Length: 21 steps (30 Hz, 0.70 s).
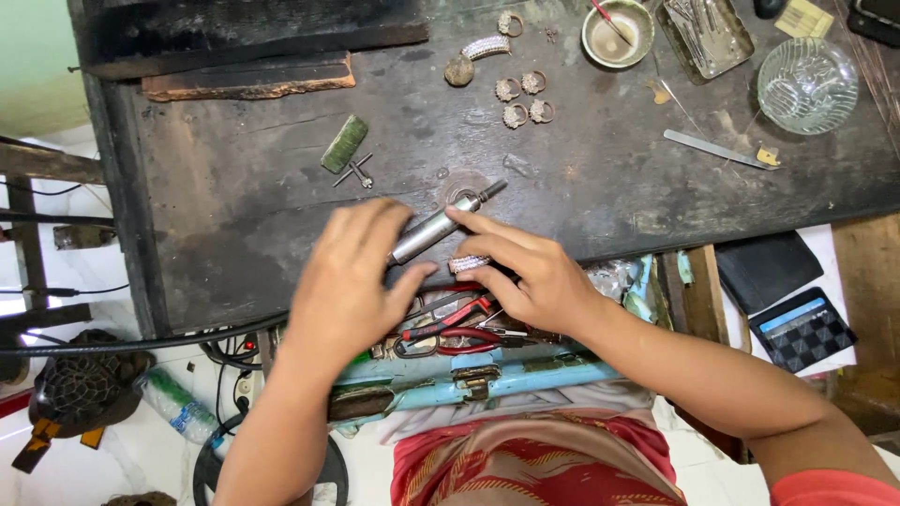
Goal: Using a handheld rotary tool to polish and refine the surface of a small jewelry component at a workbench.
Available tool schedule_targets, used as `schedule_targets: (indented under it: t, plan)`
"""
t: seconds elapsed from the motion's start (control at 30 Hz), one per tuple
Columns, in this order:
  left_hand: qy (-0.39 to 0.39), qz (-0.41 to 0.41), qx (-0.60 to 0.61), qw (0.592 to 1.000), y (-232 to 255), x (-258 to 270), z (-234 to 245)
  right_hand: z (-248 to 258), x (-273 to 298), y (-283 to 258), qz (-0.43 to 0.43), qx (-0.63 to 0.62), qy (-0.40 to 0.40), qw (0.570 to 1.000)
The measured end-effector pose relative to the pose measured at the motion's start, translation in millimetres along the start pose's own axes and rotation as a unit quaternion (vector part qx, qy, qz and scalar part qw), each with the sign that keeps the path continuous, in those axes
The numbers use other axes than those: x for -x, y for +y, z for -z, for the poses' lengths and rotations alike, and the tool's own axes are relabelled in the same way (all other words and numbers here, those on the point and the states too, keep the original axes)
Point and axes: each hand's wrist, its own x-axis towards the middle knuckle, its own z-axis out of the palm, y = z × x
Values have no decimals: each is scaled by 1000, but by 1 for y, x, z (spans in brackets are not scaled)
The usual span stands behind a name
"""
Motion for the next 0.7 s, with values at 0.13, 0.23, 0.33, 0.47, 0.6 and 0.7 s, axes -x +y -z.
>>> schedule_targets:
  t: [0.13,0.23,0.33,0.47,0.6,0.7]
  plan:
    - [53,51,-120,990,-27,-3,25,-1,1,7,-6,-5,-26,1000]
    - [39,80,-146,985,-58,-7,4,1,-1,4,-12,5,-29,999]
    - [29,117,-169,978,-56,-10,-6,2,-2,6,-24,-14,-31,999]
    - [22,146,-128,981,-62,3,-3,3,-1,7,-26,-17,-33,999]
    - [40,151,-135,978,-64,38,31,5,3,16,-3,-24,-57,998]
    - [45,141,-141,979,-80,77,62,4,4,20,26,-32,-68,997]
